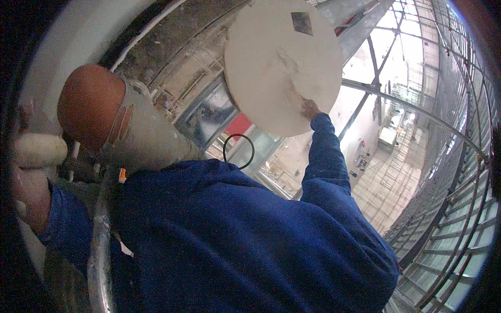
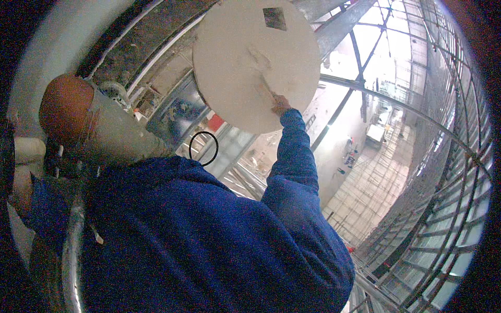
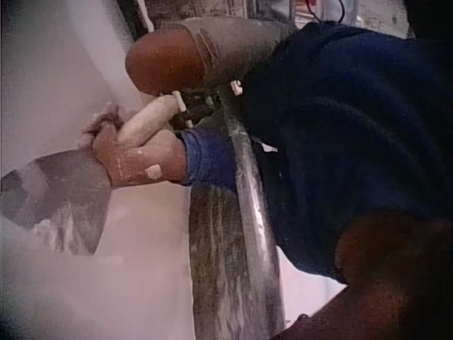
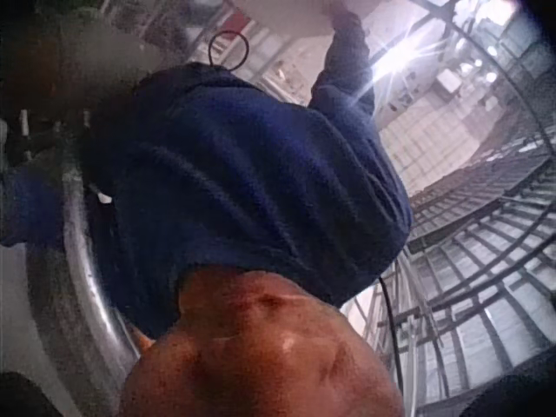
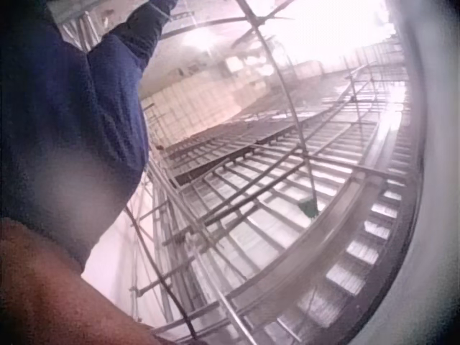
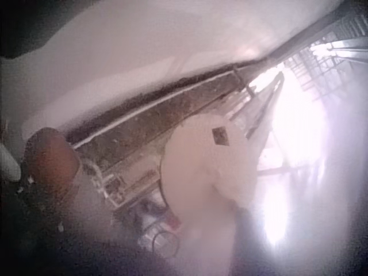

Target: The person applies plaster to a curved wall using a trowel and a hawk. They repeatedly scoop material from the hawk and smooth it onto the surface, working on a large section of the wall while standing on scaffolding.

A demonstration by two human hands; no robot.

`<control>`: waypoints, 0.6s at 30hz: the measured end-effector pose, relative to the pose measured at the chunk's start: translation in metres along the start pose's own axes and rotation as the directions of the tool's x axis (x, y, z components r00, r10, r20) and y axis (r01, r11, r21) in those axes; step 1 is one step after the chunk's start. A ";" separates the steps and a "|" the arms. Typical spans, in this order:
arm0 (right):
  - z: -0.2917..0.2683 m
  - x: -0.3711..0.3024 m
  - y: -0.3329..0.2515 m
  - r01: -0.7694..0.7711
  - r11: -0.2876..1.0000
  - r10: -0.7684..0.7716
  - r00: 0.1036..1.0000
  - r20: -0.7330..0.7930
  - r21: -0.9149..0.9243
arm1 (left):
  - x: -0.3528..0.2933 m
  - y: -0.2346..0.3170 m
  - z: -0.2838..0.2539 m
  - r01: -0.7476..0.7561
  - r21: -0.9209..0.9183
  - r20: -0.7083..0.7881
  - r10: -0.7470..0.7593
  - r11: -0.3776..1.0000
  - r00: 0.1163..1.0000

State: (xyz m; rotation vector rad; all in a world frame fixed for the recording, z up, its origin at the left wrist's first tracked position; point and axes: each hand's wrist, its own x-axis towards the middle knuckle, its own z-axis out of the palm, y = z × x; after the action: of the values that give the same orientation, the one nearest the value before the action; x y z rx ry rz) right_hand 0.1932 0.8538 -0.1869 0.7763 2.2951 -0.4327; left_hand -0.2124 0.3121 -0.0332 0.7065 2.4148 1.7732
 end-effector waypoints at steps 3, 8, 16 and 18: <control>0.003 -0.006 0.024 0.052 0.992 -0.039 0.992 0.118 -0.113 | 0.004 -0.008 -0.010 -0.031 -0.084 0.001 0.032 0.996 0.999; -0.041 0.000 0.052 -0.016 0.970 -0.031 0.981 -0.191 -0.244 | 0.008 -0.010 -0.016 -0.175 -0.352 0.106 0.224 0.920 0.969; 0.005 0.048 0.136 -0.390 0.917 0.250 0.724 -0.643 -0.083 | 0.014 0.001 -0.015 -0.107 0.021 -0.002 0.107 0.994 0.994; 0.035 0.059 0.069 -0.296 0.955 0.238 0.745 -0.623 0.011 | 0.009 0.012 -0.024 -0.077 0.114 0.000 0.077 0.991 0.997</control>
State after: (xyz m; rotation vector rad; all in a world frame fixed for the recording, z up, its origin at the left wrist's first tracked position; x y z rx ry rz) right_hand 0.2186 0.9140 -0.2585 1.3394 2.7054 0.0879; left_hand -0.2246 0.2968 -0.0121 0.8184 2.5419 1.6750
